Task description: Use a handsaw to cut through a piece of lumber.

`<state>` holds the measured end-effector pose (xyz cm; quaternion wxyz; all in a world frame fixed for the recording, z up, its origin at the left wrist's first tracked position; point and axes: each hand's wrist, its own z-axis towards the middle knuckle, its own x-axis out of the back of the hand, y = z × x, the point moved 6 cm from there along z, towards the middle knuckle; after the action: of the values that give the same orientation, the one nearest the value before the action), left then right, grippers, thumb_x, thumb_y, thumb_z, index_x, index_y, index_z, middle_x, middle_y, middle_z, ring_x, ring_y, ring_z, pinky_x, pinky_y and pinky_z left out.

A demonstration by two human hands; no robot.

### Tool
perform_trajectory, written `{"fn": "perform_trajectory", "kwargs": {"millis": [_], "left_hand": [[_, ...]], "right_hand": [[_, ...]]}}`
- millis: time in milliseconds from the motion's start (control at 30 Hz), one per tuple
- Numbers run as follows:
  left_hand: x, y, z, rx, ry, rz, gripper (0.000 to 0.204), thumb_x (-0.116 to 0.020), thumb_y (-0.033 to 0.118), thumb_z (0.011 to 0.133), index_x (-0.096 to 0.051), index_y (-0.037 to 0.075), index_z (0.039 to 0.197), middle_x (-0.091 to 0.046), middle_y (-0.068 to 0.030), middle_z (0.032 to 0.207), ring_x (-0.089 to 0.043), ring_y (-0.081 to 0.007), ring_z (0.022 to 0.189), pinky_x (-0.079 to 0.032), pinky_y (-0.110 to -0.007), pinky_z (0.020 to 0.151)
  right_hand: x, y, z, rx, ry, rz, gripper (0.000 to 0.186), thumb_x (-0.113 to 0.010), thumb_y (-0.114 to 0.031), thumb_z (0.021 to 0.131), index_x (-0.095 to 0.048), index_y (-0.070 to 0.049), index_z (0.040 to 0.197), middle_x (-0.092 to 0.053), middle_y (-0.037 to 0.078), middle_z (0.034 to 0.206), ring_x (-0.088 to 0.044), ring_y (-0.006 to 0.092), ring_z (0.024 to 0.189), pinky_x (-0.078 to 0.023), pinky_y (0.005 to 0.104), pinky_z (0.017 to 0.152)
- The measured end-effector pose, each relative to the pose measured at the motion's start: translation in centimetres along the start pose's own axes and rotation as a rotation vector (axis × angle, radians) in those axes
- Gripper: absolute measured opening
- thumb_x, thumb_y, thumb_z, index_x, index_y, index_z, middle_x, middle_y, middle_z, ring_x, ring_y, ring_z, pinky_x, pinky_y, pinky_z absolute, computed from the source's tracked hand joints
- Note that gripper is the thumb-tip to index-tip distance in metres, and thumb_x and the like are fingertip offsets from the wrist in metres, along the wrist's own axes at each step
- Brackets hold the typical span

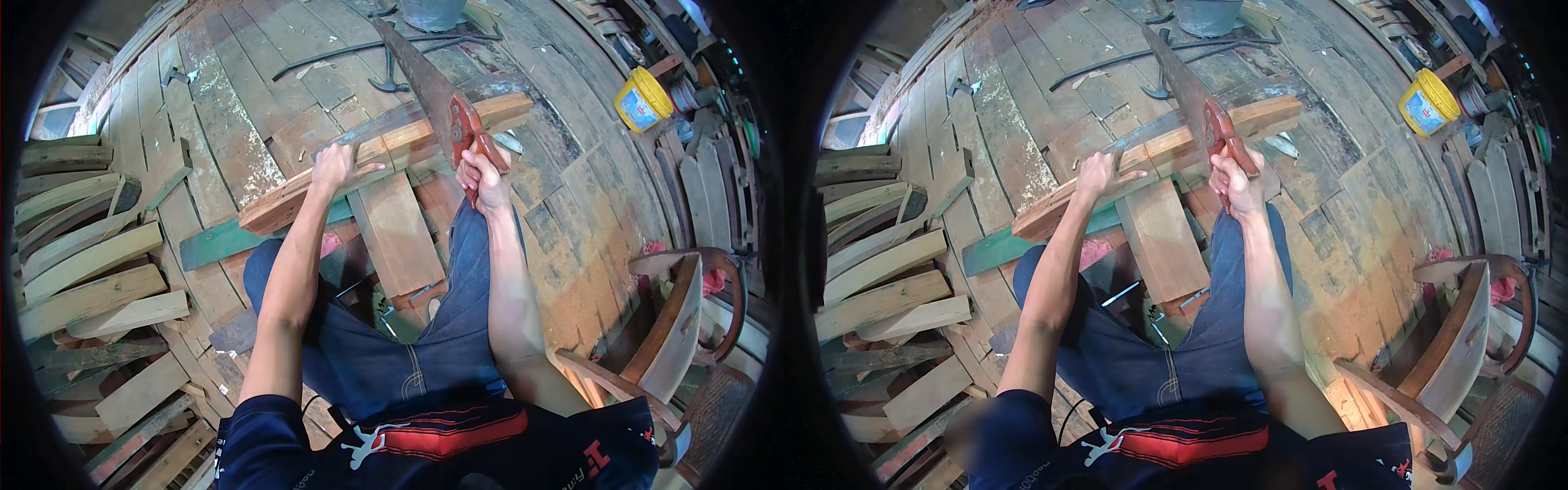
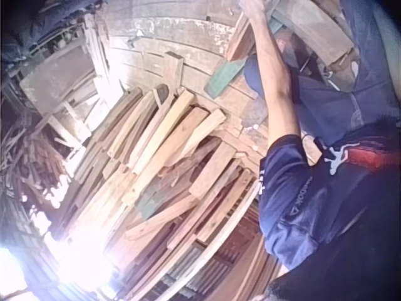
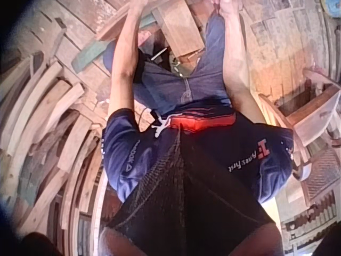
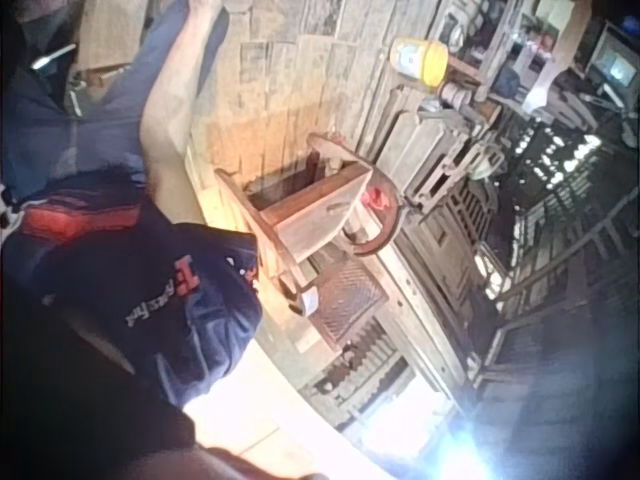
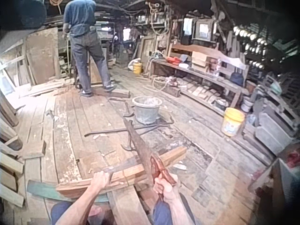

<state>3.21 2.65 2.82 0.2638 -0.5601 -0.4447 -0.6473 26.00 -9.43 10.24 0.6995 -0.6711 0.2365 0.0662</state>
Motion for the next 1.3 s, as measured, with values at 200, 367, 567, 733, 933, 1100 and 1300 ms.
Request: {"fn": "perform_trajectory", "kwargs": {"millis": [200, 367, 567, 733, 933, 1100, 1300], "left_hand": [[-0.3, -0.5, 0.2, 0.008, -0.048, -0.032, 0.083, -0.063, 0.078, 0.065, -0.064, 0.002, 0.097, -0.066, -0.0238, 0.079, -0.067, -0.0396, 0.084, -0.053, -0.050, 0.075], [-0.5, -0.9, 0.6, 0.028, -0.075, -0.013, 0.083, -0.064, 0.077, 0.064, -0.065, 0.002, 0.100, -0.067, -0.0250, 0.087, -0.066, -0.0397, 0.089, -0.052, -0.049, 0.078], [0.0, -0.8, 0.9, 0.079, -0.268, -0.032, 0.088, -0.063, 0.077, 0.065, -0.063, 0.005, 0.114, -0.064, -0.0253, 0.103, -0.061, -0.0383, 0.104, -0.048, -0.047, 0.090], [0.0, -1.4, 0.6, 0.061, -0.193, -0.082, 0.086, -0.064, 0.075, 0.066, -0.062, 0.006, 0.115, -0.064, -0.0254, 0.104, -0.061, -0.0385, 0.105, -0.047, -0.047, 0.092], [0.1, -1.1, 0.9, 0.036, -0.227, -0.096, 0.084, -0.067, 0.073, 0.065, -0.062, 0.006, 0.116, -0.063, -0.0258, 0.106, -0.061, -0.0395, 0.104, -0.047, -0.047, 0.092], [-0.6, -1.2, 0.2, 0.007, -0.127, -0.068, 0.080, -0.067, 0.071, 0.067, -0.062, 0.005, 0.113, -0.064, -0.0247, 0.103, -0.062, -0.0388, 0.100, -0.049, -0.046, 0.089], [-1.3, 0.0, 0.4, -0.084, -0.109, 0.019, 0.074, -0.068, 0.066, 0.070, -0.060, 0.004, 0.109, -0.065, -0.0199, 0.093, -0.064, -0.0367, 0.093, -0.051, -0.045, 0.081]], "right_hand": [[-1.8, 0.1, -3.8, -0.003, 0.022, -0.082, 0.017, -0.061, -0.005, 0.084, -0.048, -0.005, 0.072, -0.042, -0.003, 0.055, -0.038, 0.0049, 0.041, -0.032, 0.0231, 0.038], [-4.2, 0.9, -5.9, -0.054, -0.033, -0.111, 0.016, -0.059, -0.002, 0.084, -0.048, -0.005, 0.072, -0.043, -0.003, 0.055, -0.039, 0.0033, 0.040, -0.030, 0.0211, 0.037], [-4.0, 3.1, -9.1, -0.049, 0.044, -0.390, 0.014, -0.059, -0.004, 0.079, -0.052, -0.003, 0.067, -0.048, 0.000, 0.053, -0.045, 0.0074, 0.044, -0.034, 0.0251, 0.043], [-3.9, 3.8, -10.1, -0.033, 0.066, -0.459, 0.014, -0.059, -0.004, 0.078, -0.052, -0.002, 0.066, -0.049, 0.002, 0.052, -0.047, 0.0091, 0.046, -0.036, 0.0271, 0.045], [-4.1, 3.5, -10.7, 0.037, 0.055, -0.589, 0.009, -0.058, -0.003, 0.076, -0.054, -0.001, 0.069, -0.051, 0.005, 0.055, -0.049, 0.0124, 0.048, -0.039, 0.0288, 0.048], [-6.8, 2.7, -10.1, 0.171, 0.009, -0.827, 0.008, -0.059, -0.006, 0.076, -0.055, 0.001, 0.073, -0.053, 0.010, 0.056, -0.054, 0.0198, 0.049, -0.043, 0.0339, 0.051], [-7.3, 3.3, -6.9, 0.163, 0.025, -0.850, 0.010, -0.060, -0.008, 0.076, -0.056, 0.001, 0.074, -0.053, 0.013, 0.060, -0.055, 0.0225, 0.055, -0.043, 0.0346, 0.055]]}}
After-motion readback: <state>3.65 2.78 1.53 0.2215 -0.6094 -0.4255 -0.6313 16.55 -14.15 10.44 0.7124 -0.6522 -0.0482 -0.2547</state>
